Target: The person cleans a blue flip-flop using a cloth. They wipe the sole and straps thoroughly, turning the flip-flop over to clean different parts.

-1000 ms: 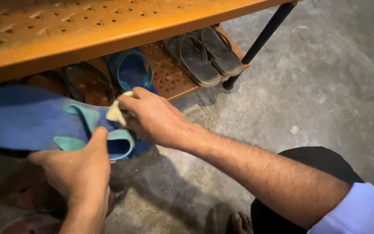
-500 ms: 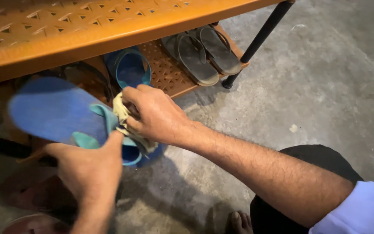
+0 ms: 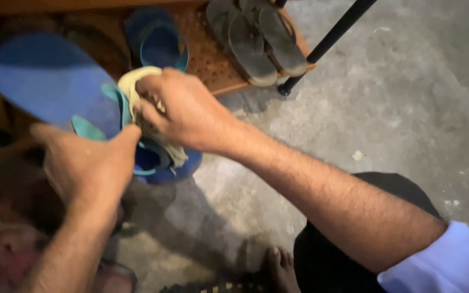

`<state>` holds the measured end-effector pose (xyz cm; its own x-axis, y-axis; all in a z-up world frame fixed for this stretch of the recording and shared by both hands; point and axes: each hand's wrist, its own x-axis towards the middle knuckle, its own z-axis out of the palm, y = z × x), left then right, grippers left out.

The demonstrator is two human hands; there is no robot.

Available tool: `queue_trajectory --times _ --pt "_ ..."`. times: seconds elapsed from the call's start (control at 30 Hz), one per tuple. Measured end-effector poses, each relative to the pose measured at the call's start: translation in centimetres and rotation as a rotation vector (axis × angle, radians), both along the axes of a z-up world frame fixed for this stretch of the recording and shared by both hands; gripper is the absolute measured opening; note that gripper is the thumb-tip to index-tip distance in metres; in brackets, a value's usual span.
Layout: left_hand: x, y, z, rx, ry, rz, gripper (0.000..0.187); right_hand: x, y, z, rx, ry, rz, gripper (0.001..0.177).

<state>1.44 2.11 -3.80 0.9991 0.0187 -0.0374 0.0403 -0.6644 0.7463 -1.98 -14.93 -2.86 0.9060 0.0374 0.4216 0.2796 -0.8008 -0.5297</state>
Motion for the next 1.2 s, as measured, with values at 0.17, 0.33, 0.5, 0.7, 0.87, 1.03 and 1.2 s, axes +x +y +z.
queue_trajectory --times 0.17,0.33,0.5,0.7,0.87,1.03,1.2 --pt "0.0 0.6 -0.7 -0.052 -0.11 -0.054 0.091 0.3 -0.2 -0.4 -0.029 -0.131 -0.01 0.019" --pt "-0.2 0.5 0.1 -0.081 0.053 -0.014 0.089 -0.1 0.4 0.6 0.09 -0.103 0.042 0.023" --pt "-0.2 0.3 0.9 -0.055 0.077 -0.004 0.089 -0.4 1.2 1.7 0.282 0.053 -0.024 0.034" --pt "-0.1 0.2 1.8 0.011 0.082 -0.036 0.089 -0.2 0.9 0.9 0.283 0.17 -0.08 0.025" --pt "0.2 0.2 2.2 0.032 0.163 -0.039 0.088 0.1 0.9 -0.4 0.264 0.224 -0.164 0.022" --pt "-0.1 -0.1 2.3 0.061 0.101 -0.067 0.086 0.1 0.9 0.0 0.252 0.15 -0.183 0.017" --pt "-1.4 -0.6 3.1 0.184 0.104 -0.175 0.088 0.4 0.3 2.0 0.202 -0.109 -0.167 0.018"
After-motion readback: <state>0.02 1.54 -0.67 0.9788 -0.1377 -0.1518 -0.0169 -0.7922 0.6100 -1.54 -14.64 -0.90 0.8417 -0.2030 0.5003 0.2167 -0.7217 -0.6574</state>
